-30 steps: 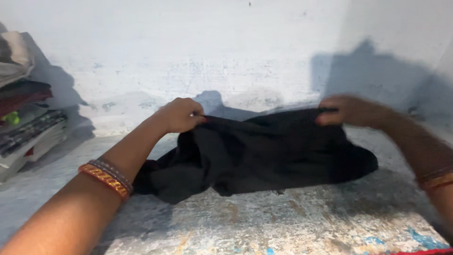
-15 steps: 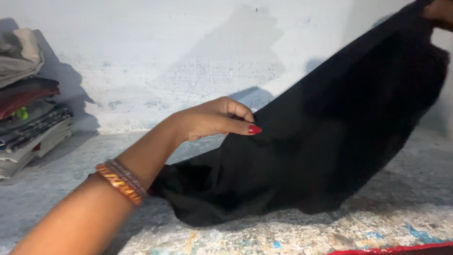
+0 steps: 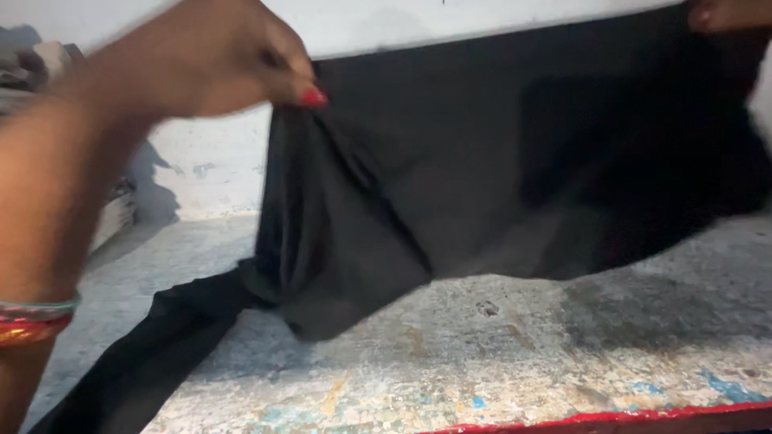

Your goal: The person folds a white t-shirt and a black long-sleeved shirt by hand on a red shelf, smoothing and aligning each piece before stacking them with other folded clothes.

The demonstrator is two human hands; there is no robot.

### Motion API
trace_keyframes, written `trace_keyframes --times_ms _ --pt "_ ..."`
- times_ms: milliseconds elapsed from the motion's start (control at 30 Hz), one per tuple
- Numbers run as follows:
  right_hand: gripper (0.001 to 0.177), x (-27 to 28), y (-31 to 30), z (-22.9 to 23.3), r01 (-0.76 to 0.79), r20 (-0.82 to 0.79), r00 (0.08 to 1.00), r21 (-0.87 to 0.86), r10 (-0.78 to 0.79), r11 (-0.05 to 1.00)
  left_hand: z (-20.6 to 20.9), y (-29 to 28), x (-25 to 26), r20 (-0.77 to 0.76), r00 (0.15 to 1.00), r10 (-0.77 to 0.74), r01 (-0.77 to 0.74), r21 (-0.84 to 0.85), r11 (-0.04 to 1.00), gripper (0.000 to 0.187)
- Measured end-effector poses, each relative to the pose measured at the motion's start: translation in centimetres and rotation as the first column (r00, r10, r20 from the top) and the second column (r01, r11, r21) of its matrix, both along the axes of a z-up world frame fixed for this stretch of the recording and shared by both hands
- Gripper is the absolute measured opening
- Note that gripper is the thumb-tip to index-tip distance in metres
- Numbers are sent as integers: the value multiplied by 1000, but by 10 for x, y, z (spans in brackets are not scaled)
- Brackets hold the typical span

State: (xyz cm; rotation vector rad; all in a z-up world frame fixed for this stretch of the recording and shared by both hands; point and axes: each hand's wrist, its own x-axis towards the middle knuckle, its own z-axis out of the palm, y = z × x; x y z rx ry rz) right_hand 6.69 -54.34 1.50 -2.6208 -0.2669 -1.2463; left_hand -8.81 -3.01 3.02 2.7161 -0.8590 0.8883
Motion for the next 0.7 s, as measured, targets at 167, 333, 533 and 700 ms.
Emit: trace_keyframes --times_ms 167,333,533,700 --pt "24 0 11 2 18 -5 1000 -27 -19 999 -8 24 28 -80 986 -147 149 23 989 16" --pt "25 1 29 3 29 -42 999 -51 -31 998 -18 76 83 -230 900 -370 274 -361 892 20" --pt "27 7 37 -16 107 -224 963 -190 -149 976 -47 54 142 -174 983 -54 44 -62 997 24" --pt "28 55 -29 -30 151 -146 972 -220 -185 964 -60 -25 183 217 976 33 4 -165 986 14"
